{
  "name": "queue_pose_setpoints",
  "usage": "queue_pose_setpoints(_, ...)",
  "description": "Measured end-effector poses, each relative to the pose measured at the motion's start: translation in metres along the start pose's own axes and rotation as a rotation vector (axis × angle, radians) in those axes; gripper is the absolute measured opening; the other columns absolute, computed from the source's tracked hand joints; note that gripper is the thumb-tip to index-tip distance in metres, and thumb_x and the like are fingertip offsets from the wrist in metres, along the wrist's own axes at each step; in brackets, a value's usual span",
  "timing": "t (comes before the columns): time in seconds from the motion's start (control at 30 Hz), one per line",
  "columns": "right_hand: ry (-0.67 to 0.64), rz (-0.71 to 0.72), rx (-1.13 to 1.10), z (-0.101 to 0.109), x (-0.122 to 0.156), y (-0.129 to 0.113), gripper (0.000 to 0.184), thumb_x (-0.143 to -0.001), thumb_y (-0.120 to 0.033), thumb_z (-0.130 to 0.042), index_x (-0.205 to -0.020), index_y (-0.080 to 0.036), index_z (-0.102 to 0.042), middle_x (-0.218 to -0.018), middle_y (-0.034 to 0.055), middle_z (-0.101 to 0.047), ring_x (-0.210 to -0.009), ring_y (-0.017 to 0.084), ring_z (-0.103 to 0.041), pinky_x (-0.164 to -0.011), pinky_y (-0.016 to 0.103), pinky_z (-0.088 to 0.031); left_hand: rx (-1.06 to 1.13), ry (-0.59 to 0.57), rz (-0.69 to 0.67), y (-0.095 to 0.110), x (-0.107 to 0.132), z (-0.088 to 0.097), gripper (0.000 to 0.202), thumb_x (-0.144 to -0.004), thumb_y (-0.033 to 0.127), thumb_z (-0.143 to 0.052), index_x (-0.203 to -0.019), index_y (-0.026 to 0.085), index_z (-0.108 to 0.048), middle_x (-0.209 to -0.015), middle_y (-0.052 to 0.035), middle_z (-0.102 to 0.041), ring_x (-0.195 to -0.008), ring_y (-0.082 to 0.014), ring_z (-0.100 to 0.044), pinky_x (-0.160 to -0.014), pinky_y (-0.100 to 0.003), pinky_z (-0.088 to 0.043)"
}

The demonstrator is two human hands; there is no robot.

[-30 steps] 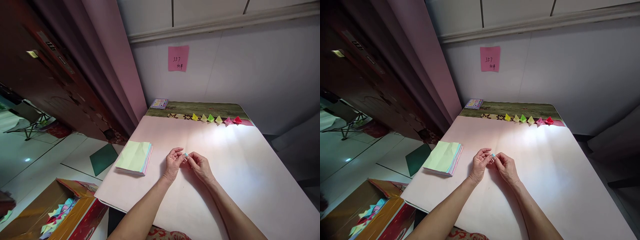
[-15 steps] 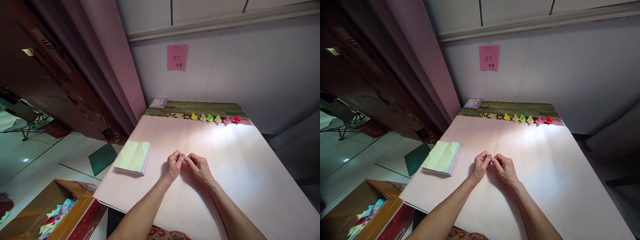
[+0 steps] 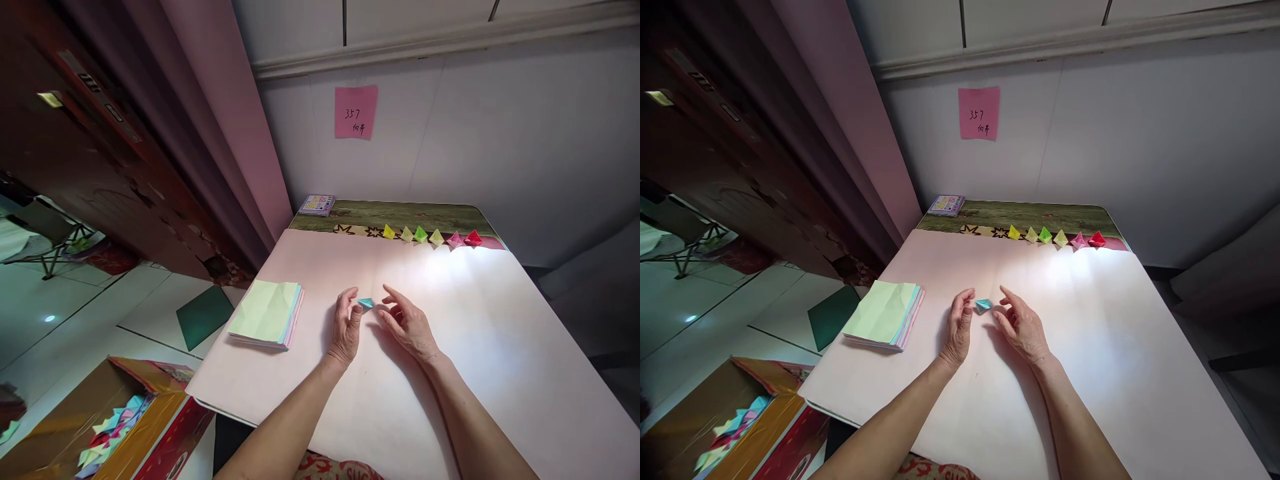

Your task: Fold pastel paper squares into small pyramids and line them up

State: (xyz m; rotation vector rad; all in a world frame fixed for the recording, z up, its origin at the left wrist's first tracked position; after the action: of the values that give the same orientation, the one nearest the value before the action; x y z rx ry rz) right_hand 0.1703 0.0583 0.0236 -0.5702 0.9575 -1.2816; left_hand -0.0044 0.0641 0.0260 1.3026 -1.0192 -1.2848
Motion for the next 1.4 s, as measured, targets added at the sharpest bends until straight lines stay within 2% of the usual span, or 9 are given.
queue_pose_setpoints(0.07, 0.076, -0.037, 0.010, 0.010, -0.001, 0.007, 0.051, -0.086, -0.035, -0.054, -0.136, -0.023, -0.049, -0.102, 0.0074, -0.069, -0.060, 0.013, -0.061, -0.059, 0.028, -0.052, -0.011, 0.090, -0.076, 0.003, 0.000, 0.010, 0.050, -0.091, 0.057, -0.043, -0.123, 0.021, -0.058, -0.131, -0.0119, -0.055, -0.124, -0.0250, -0.049, -0.101, -0.035, -0.041)
queue_pose_setpoints(0.17, 0.174, -0.091, 0.020, 0.019, 0.000, 0.013, 0.043, -0.087, -0.035, -0.051, -0.128, -0.020, -0.054, -0.095, 0.0063, -0.070, -0.060, 0.014, -0.062, -0.060, 0.028, -0.052, -0.094, 0.198, -0.140, -0.002, -0.002, 0.020, 0.039, -0.096, 0.044, -0.041, -0.122, 0.020, -0.057, -0.131, -0.0121, -0.055, -0.125, -0.0239, -0.048, -0.103, -0.037, -0.039)
queue_pose_setpoints(0.27, 0.200, -0.134, 0.031, 0.018, 0.002, 0.016, 0.035, -0.087, -0.036, -0.050, -0.116, -0.020, -0.060, -0.088, 0.0037, -0.070, -0.060, 0.014, -0.062, -0.063, 0.028, -0.051, -0.230, 0.232, -0.179, -0.008, -0.004, 0.022, 0.032, -0.094, 0.029, -0.046, -0.123, 0.021, -0.055, -0.127, -0.0113, -0.056, -0.121, -0.0242, -0.050, -0.103, -0.041, -0.039)
queue_pose_setpoints(0.37, 0.199, -0.142, 0.044, 0.015, 0.002, 0.016, 0.031, -0.087, -0.037, -0.050, -0.109, -0.021, -0.063, -0.083, 0.0024, -0.070, -0.059, 0.014, -0.062, -0.063, 0.028, -0.050, -0.310, 0.233, -0.183, -0.015, -0.006, 0.021, 0.036, -0.089, 0.016, -0.046, -0.124, 0.023, -0.053, -0.125, -0.0104, -0.056, -0.118, -0.0233, -0.051, -0.100, -0.041, -0.042)
queue_pose_setpoints(0.57, 0.213, -0.127, 0.067, 0.015, 0.002, 0.013, 0.029, -0.088, -0.039, -0.049, -0.102, -0.021, -0.067, -0.078, 0.0025, -0.070, -0.057, 0.015, -0.062, -0.062, 0.028, -0.049, -0.418, 0.171, -0.189, -0.017, -0.025, 0.018, 0.028, -0.080, 0.006, -0.049, -0.096, 0.022, -0.064, -0.111, -0.0074, -0.058, -0.105, -0.0207, -0.056, -0.086, -0.035, -0.049)
queue_pose_setpoints(0.77, 0.207, -0.072, 0.068, 0.011, 0.003, 0.007, 0.025, -0.089, -0.039, -0.051, -0.092, -0.022, -0.069, -0.079, 0.0031, -0.070, -0.055, 0.015, -0.060, -0.060, 0.028, -0.048, -0.589, 0.010, -0.160, -0.010, -0.038, 0.003, 0.010, -0.078, 0.015, -0.064, -0.071, 0.022, -0.065, -0.079, -0.0014, -0.064, -0.079, -0.0186, -0.058, -0.078, -0.034, -0.044)
queue_pose_setpoints(0.9, 0.150, 0.022, 0.044, 0.004, 0.003, -0.003, 0.022, -0.089, -0.040, -0.056, -0.090, -0.023, -0.071, -0.087, 0.0045, -0.070, -0.056, 0.013, -0.058, -0.058, 0.027, -0.047, -0.554, -0.179, -0.254, 0.005, -0.019, -0.024, 0.011, -0.080, 0.016, -0.064, -0.075, 0.024, -0.068, -0.076, -0.0005, -0.065, -0.077, -0.0181, -0.057, -0.074, -0.031, -0.041)
queue_pose_setpoints(0.97, 0.103, 0.043, 0.023, -0.001, 0.003, -0.005, 0.021, -0.088, -0.039, -0.057, -0.090, -0.023, -0.071, -0.087, 0.0045, -0.070, -0.059, 0.014, -0.059, -0.058, 0.027, -0.047, -0.573, -0.204, -0.282, 0.009, -0.011, -0.030, 0.014, -0.080, 0.013, -0.063, -0.076, 0.025, -0.069, -0.075, -0.0011, -0.066, -0.077, -0.0190, -0.057, -0.074, -0.032, -0.040)
queue_pose_setpoints(1.4, 0.001, 0.056, 0.079, -0.010, 0.001, -0.006, 0.015, -0.089, -0.027, -0.048, -0.083, -0.020, -0.061, -0.080, 0.0033, -0.065, -0.066, 0.015, -0.058, -0.063, 0.027, -0.045, -0.513, -0.209, -0.219, 0.002, -0.009, -0.025, 0.011, -0.079, 0.016, -0.069, -0.075, 0.026, -0.072, -0.074, 0.0008, -0.069, -0.078, -0.0179, -0.056, -0.075, -0.029, -0.041)
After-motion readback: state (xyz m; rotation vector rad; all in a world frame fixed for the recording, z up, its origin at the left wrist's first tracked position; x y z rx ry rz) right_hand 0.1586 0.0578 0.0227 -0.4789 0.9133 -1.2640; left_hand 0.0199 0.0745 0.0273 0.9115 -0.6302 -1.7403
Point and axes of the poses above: each hand's wrist, its own x-axis away from the middle knuckle, its own z-axis out of the back of the hand, y = z × x, the point moved 9 cm from there along -x, towards the middle knuckle
